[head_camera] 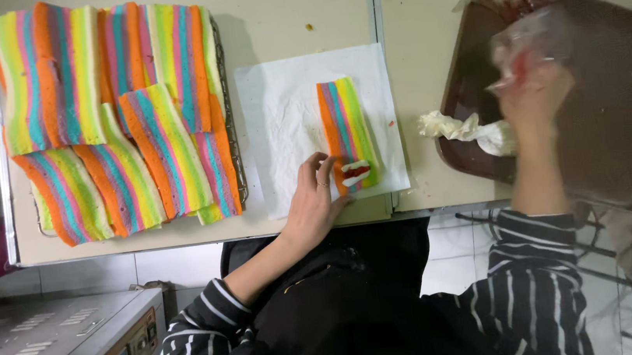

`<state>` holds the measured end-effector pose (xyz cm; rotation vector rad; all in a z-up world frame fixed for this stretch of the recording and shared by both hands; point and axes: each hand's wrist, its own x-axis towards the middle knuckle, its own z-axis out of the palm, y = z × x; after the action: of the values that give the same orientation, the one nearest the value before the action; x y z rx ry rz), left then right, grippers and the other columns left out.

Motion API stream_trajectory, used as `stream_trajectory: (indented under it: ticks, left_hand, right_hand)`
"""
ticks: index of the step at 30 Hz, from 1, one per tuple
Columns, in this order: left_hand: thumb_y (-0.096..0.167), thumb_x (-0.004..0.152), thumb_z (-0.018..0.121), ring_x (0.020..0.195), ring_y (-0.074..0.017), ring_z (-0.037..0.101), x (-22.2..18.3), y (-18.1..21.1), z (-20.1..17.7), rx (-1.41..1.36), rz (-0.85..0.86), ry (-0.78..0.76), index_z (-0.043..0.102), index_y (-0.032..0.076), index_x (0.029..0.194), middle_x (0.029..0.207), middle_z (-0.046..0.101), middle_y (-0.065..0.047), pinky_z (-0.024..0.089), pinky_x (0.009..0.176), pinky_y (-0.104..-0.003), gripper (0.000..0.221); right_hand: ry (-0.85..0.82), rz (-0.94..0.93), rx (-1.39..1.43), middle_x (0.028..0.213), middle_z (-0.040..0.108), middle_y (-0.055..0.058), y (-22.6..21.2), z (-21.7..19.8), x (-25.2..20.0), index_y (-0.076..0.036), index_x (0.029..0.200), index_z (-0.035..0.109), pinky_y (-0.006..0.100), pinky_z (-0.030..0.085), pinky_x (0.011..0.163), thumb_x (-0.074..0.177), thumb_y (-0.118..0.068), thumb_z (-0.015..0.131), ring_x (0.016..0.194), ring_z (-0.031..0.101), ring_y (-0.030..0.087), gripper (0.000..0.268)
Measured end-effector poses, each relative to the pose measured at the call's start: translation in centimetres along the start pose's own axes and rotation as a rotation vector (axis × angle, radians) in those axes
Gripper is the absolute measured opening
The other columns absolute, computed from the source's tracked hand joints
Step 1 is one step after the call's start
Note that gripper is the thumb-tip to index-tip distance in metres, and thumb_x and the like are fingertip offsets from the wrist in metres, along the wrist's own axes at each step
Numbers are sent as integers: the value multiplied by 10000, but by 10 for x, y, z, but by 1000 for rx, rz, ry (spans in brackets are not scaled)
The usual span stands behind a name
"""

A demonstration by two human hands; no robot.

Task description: The person places a strip of rainbow-colored cake onto paper, pipes white cream and red jam onto it, and rolls the cake into a cylinder by hand.

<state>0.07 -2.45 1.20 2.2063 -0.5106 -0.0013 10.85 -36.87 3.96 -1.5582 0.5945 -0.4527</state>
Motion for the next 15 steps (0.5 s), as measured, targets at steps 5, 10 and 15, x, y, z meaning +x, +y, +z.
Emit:
stream_trajectory:
  ticks: [5, 10, 15]
  left_hand:
    - [134, 736, 723, 942, -375, 542, 5, 9, -8, 19, -31, -50, 323, -82, 1231, 1138, 369, -238, 532, 758, -415, 672]
    - [126, 751, 696, 909, -389, 560, 4, 13, -7, -26, -132, -87, 332, -58, 1233, 1112, 375, -198, 530, 741, -423, 631]
    - [214, 702, 751, 859, -386, 578, -1, 6, 1, 129, -207, -116, 388, -95, 1164, 1068, 375, -187, 538, 723, -420, 663]
  right_hand:
    - [-470, -778, -1101, 844, 533, 275, -28, 15, -34, 91, 949, 551, 549, 418, 695, 833, -267, 741, 825, 529, 459, 422]
    - [-259, -1090, -800, 917, 526, 128, -23, 27, -120, -23, 976, 552, 410, 425, 735, 876, -38, 630, 814, 505, 322, 127]
    - [-507, -657, -679, 750, 607, 20, 16, 36, -174, -115, 803, 639, 344, 465, 581, 750, -119, 729, 660, 582, 221, 104]
